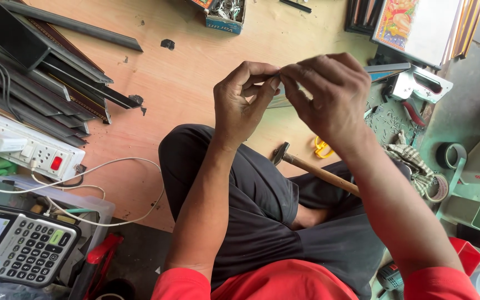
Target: The recorder is assembling and finishing picture frames, inserting small pins or nails into the back of frames to secure the pictures.
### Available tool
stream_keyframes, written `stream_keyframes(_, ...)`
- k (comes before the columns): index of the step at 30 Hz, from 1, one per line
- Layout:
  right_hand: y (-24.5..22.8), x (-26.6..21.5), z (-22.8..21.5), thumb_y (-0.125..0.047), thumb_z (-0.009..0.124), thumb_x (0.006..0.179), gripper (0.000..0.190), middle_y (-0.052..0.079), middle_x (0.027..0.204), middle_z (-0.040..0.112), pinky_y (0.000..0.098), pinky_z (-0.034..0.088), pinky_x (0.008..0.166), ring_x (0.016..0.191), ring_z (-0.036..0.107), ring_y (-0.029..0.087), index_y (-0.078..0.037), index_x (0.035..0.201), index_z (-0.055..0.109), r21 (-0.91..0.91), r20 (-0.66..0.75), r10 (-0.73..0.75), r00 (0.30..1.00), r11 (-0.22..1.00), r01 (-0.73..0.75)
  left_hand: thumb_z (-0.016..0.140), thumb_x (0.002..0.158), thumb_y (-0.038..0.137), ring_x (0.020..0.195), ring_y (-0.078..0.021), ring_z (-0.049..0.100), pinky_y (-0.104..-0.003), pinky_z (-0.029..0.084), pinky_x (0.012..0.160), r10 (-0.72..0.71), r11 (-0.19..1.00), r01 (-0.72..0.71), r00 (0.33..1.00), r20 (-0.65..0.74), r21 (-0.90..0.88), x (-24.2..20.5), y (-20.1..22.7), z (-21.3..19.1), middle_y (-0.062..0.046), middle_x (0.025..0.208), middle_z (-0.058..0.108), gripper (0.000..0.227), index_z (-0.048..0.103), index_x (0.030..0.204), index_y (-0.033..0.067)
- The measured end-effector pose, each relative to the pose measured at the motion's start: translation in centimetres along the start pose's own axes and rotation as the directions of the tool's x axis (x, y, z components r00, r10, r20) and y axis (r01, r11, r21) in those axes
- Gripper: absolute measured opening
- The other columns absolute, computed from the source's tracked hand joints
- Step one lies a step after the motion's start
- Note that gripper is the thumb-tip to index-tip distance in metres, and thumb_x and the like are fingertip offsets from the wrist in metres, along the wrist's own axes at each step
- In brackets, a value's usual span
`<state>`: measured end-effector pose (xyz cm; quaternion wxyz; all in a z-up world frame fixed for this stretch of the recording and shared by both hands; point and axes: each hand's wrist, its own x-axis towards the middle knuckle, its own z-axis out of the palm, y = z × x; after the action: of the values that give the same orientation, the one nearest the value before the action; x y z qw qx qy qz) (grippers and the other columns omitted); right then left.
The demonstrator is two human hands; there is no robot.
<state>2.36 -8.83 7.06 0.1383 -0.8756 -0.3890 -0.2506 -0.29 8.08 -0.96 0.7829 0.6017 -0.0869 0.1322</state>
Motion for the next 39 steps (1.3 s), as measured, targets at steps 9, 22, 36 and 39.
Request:
stream_keyframes(9,-1.3,-1.1,0.3,-0.002,0.081,0.100,0.022,0.008,0.109,0.076,0.0363,0.059,0.098,0.109,0.074,0.021,-0.005,0.121,0.076,0.023,-0.163,-0.099,0.982,0.994,0.105,0.072,0.100,0.000,0.093,-0.0093,0.073,-0.025,0.062,0.078,0.106,0.989,-0.106,0.994,0.006,0.101,0.5,0.4,0.5,-0.003,0.102,0.070,0.006,0.071,0.104,0.0044)
stream_keyframes(22,-3.5,-20.7,2.7,-0.038,0.080,0.077,0.063,0.009,0.121,0.060,0.0410,0.047,0.091,0.113,0.055,0.027,-0.020,0.135,0.063,-0.341,0.699,0.517,0.493,0.848,-0.405,0.066,0.103,0.000,0.091,-0.0100,0.072,-0.026,0.063,0.073,0.132,0.981,-0.142,0.988,0.082,0.135,0.6,0.4,0.2,-0.003,0.104,0.065,0.004,0.068,0.104,0.0036)
stream_keyframes(36,-2.3,-9.7,-9.9,-0.002,0.056,0.101,0.040,0.012,0.085,0.063,0.0300,0.051,0.066,0.069,0.060,0.022,0.000,0.141,0.060,0.385,0.362,0.633,0.685,0.568,-0.728,0.066,0.102,-0.001,0.096,-0.0115,0.074,-0.028,0.064,0.075,0.052,0.990,-0.064,0.994,0.098,0.126,0.9,0.8,0.4,-0.003,0.101,0.065,0.006,0.067,0.100,0.0047)
stream_keyframes(39,-2.7,-7.5,-10.3,-0.003,0.070,0.099,0.035,0.016,0.093,0.069,0.0380,0.048,0.064,0.073,0.063,0.027,-0.004,0.134,0.070,0.028,0.195,0.429,0.882,0.896,-0.443,0.067,0.102,-0.002,0.092,-0.0111,0.074,-0.028,0.063,0.075,0.042,0.990,-0.055,0.994,0.098,0.132,0.6,0.7,0.2,-0.003,0.099,0.066,0.007,0.067,0.100,0.0042)
